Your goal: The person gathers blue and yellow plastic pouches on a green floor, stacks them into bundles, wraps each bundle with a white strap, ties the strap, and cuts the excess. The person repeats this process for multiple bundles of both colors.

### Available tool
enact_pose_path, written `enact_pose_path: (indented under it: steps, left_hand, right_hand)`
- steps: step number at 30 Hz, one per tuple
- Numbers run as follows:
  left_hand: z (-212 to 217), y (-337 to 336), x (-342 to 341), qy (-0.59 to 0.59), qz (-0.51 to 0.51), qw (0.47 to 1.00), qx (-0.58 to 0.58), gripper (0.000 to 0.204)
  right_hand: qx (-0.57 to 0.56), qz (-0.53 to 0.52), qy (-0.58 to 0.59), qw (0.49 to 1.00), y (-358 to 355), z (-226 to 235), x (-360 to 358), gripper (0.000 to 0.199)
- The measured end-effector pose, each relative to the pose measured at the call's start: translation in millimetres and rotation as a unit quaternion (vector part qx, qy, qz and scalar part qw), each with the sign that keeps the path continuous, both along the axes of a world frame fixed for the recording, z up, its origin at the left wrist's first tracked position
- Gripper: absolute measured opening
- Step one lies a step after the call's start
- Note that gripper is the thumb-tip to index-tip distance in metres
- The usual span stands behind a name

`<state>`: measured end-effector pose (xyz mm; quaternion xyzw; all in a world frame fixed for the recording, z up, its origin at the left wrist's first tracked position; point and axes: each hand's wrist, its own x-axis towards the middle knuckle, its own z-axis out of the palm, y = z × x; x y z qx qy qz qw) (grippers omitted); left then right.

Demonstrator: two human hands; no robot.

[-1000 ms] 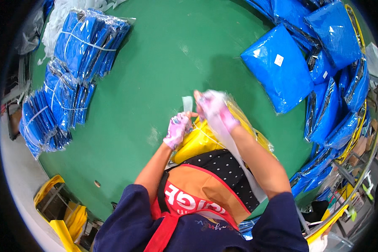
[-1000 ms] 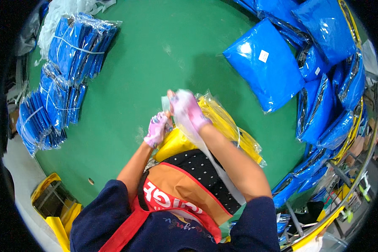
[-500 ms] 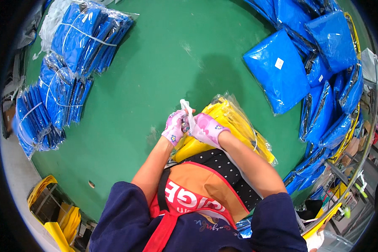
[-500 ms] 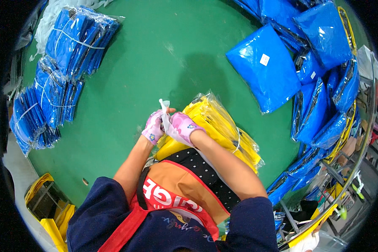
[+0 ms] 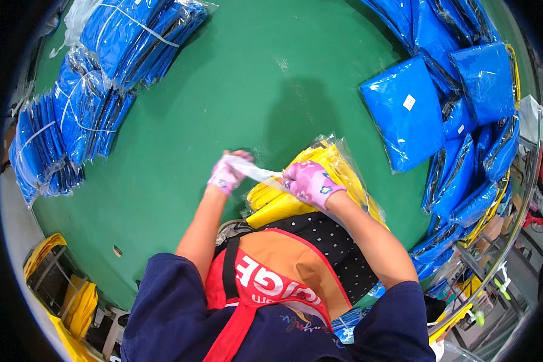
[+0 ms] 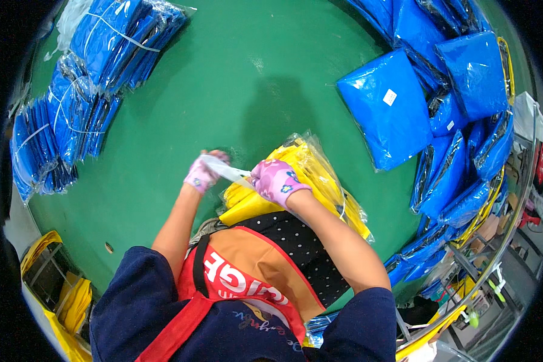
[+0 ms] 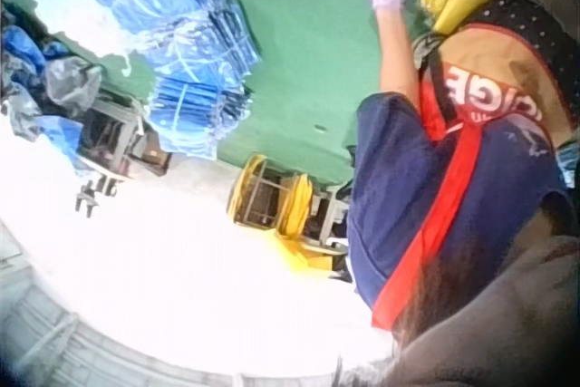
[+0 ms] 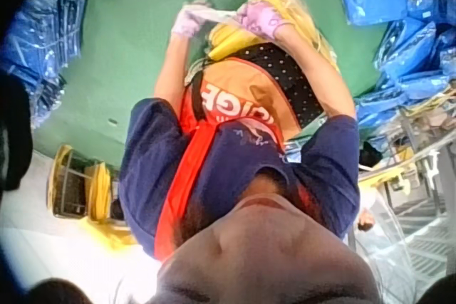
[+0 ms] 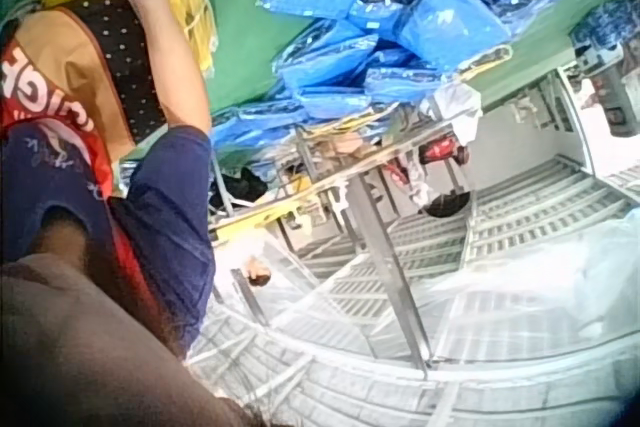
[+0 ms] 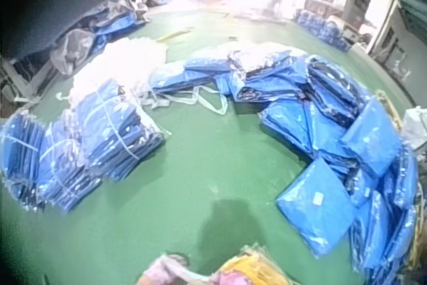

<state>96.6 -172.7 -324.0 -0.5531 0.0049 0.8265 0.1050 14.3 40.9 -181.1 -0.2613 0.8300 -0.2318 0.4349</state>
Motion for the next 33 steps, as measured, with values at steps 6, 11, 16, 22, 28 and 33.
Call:
enact_pose_path:
  steps: [6,11,16,22,28,33]
  left_hand:
    - [34.0,-23.5,55.7,-0.04,-0.153,0.972,-0.173,0.036]
    - [116.6,-28.8,81.1,0.235,-0.552,0.763,-0.24,0.022]
    - [116.8,-108.2,54.8,0.269,-0.722,0.125,-0.625,0.038]
    - [88.5,44.6,-21.7,0.478,-0.526,0.577,-0.403,0.016]
    - [86.1,66.4,-10.4,0.377,-0.481,0.704,-0.363,0.009]
    - [90.8,76.7,-8.4,0.299,-0.525,0.679,-0.416,0.011]
  right_hand:
    - [-0.062,-0.274,-0.292,0.914,9.2,-37.5,-0.9,0.018]
    - [-0.026,-0.29,-0.317,0.903,-2.7,11.0,-21.7,0.017]
    - [-0.027,-0.245,-0.339,0.908,-0.3,18.3,-29.1,0.02]
    - [-0.031,-0.23,-0.327,0.916,-2.2,19.1,-24.9,0.021]
    - [-0.066,-0.24,-0.312,0.917,7.0,11.9,-26.3,0.012]
    - [-0.019,-0.101,0.098,0.99,3.3,-3.0,2.2,0.007]
